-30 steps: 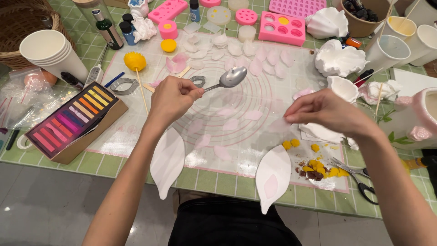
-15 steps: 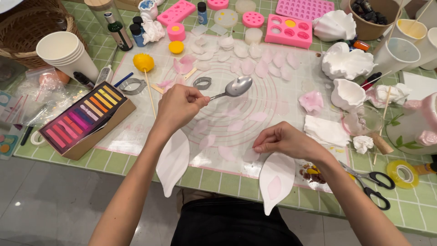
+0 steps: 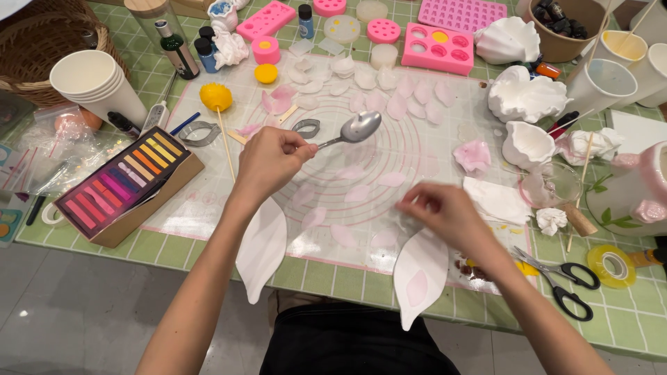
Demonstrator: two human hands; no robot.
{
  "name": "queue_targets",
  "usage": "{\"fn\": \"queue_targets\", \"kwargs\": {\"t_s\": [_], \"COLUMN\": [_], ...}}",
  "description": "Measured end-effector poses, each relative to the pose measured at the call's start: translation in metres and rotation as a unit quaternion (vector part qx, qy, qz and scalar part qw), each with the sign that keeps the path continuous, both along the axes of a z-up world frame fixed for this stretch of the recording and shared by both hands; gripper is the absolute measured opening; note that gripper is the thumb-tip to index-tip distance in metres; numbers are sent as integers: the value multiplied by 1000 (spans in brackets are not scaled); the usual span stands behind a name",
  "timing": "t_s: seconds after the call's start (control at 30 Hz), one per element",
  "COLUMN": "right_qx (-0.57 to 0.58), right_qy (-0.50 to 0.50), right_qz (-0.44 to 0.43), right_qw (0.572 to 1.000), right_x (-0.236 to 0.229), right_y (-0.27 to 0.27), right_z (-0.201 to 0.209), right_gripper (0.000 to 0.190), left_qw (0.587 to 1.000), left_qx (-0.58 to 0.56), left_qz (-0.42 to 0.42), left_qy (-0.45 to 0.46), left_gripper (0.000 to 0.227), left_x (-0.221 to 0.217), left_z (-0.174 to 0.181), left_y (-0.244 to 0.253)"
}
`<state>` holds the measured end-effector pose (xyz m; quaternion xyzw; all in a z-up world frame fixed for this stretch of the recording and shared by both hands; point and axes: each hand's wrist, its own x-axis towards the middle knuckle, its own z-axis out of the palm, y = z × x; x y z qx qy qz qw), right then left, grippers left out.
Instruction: The person is crafting decorative wax petals and assembling candle components using molds and manual tools.
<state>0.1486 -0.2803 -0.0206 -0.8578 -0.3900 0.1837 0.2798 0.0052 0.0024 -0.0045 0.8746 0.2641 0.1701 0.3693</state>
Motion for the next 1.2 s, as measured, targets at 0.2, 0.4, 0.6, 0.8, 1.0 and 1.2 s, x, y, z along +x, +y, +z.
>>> {"fn": "queue_targets", "kwargs": {"t_s": [0.2,0.4,0.6,0.8,1.0,1.2], "right_qx": [339,455,476,391,97,-10], "right_qy": [124,221,164,14,-160,-221], "right_qz": [-95,-100,-160,-188,-94,-51], "right_qw": [928,857,849,901,978,974], "right_x": [75,85,105,99,40,51], "right_y": [-54,-93,-149,-165,-84,-70], "right_z": [1,9,1,2,20,-8], "right_gripper": [21,30,39,20,33,29], "left_qw": [1000,998,996,992,990,993], "left_qx": [11,45,39,35,32,34], "left_qz": [20,-15,-49,-107,-124,-103], "left_qy": [-7,-32,-58,-55,-52,-38], "left_gripper": [28,32,24,23,24,24], "left_x": [-1,23,46,77,86,71], "left_z": [10,4,29,43,49,47], "left_y": [-9,-29,-60,-91,-106,-93]}}
